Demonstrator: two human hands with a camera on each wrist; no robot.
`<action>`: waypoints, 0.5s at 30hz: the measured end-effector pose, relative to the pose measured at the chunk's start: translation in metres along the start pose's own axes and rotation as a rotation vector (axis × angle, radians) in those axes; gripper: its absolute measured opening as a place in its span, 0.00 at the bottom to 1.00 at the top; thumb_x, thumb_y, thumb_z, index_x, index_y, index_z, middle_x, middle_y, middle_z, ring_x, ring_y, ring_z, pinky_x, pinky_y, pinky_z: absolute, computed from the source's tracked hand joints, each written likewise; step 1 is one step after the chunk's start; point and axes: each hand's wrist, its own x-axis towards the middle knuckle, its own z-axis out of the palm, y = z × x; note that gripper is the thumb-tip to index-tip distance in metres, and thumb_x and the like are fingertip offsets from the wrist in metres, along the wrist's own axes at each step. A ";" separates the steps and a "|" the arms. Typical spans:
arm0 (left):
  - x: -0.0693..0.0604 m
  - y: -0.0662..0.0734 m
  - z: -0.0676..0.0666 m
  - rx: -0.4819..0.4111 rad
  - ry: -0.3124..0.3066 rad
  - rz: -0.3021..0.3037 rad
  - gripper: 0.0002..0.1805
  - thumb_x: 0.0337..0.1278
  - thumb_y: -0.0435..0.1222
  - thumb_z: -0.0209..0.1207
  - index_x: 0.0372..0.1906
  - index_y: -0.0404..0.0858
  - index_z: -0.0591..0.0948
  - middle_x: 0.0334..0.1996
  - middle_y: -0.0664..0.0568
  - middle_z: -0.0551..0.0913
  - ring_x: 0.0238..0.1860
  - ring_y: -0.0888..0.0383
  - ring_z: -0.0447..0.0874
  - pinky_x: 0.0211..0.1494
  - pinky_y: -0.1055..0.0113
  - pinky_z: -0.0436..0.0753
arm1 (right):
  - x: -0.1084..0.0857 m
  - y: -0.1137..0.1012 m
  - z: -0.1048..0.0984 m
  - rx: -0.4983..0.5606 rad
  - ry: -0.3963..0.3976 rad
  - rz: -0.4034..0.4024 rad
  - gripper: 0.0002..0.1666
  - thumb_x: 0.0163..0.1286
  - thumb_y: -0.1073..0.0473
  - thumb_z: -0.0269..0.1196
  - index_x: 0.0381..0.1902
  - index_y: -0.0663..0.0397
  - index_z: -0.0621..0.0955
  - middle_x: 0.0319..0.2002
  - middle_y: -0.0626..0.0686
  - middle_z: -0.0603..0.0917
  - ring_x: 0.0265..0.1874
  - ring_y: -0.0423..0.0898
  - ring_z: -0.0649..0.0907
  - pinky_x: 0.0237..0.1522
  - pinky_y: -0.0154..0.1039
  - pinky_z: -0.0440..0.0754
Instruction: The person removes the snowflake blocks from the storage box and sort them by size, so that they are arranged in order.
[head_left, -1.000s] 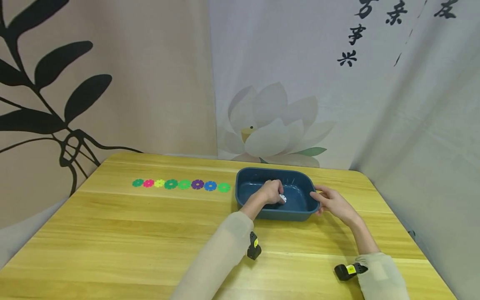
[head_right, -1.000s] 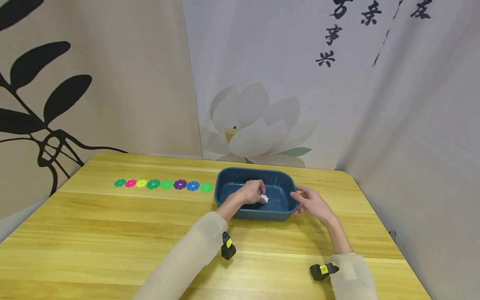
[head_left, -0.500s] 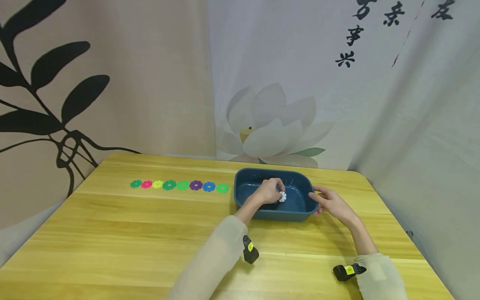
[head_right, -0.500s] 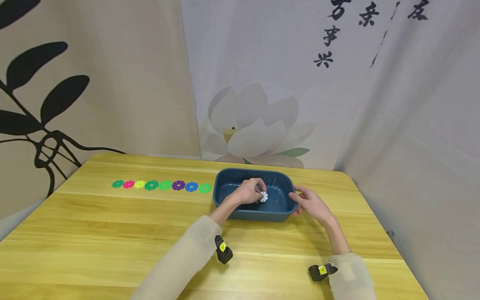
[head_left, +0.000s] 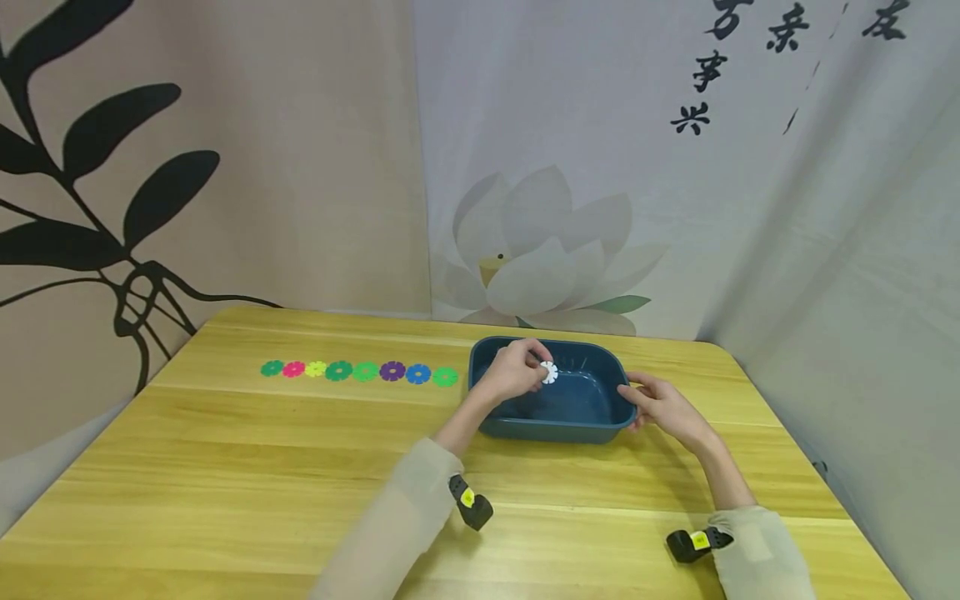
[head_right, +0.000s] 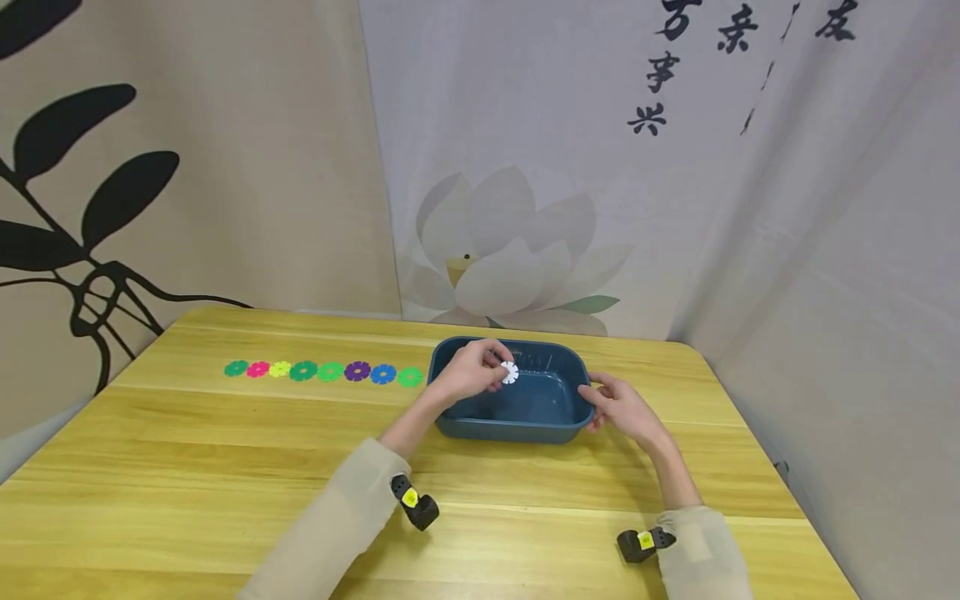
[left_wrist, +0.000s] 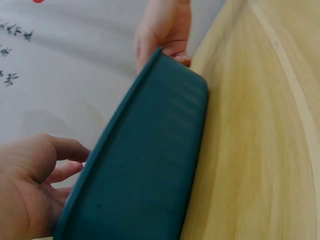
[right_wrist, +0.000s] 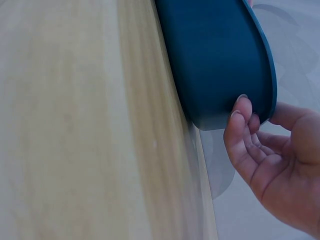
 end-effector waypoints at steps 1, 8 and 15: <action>-0.002 0.000 -0.003 -0.012 0.003 0.006 0.05 0.67 0.27 0.59 0.45 0.35 0.80 0.31 0.47 0.84 0.35 0.43 0.87 0.38 0.59 0.86 | 0.000 0.000 0.000 0.001 -0.001 -0.001 0.39 0.81 0.54 0.54 0.75 0.75 0.53 0.29 0.57 0.81 0.26 0.59 0.84 0.41 0.40 0.86; -0.014 -0.002 -0.026 -0.088 0.019 0.016 0.07 0.68 0.27 0.58 0.48 0.32 0.80 0.34 0.38 0.85 0.40 0.34 0.84 0.47 0.46 0.84 | -0.001 -0.001 0.000 0.003 -0.001 0.004 0.40 0.81 0.54 0.54 0.75 0.75 0.52 0.28 0.57 0.80 0.26 0.59 0.84 0.42 0.39 0.85; -0.027 -0.004 -0.049 -0.145 0.088 0.002 0.08 0.66 0.26 0.58 0.48 0.31 0.80 0.34 0.40 0.83 0.41 0.33 0.83 0.45 0.51 0.86 | -0.001 -0.002 0.000 0.009 -0.001 0.014 0.40 0.81 0.53 0.54 0.75 0.76 0.53 0.29 0.58 0.81 0.27 0.58 0.84 0.41 0.38 0.85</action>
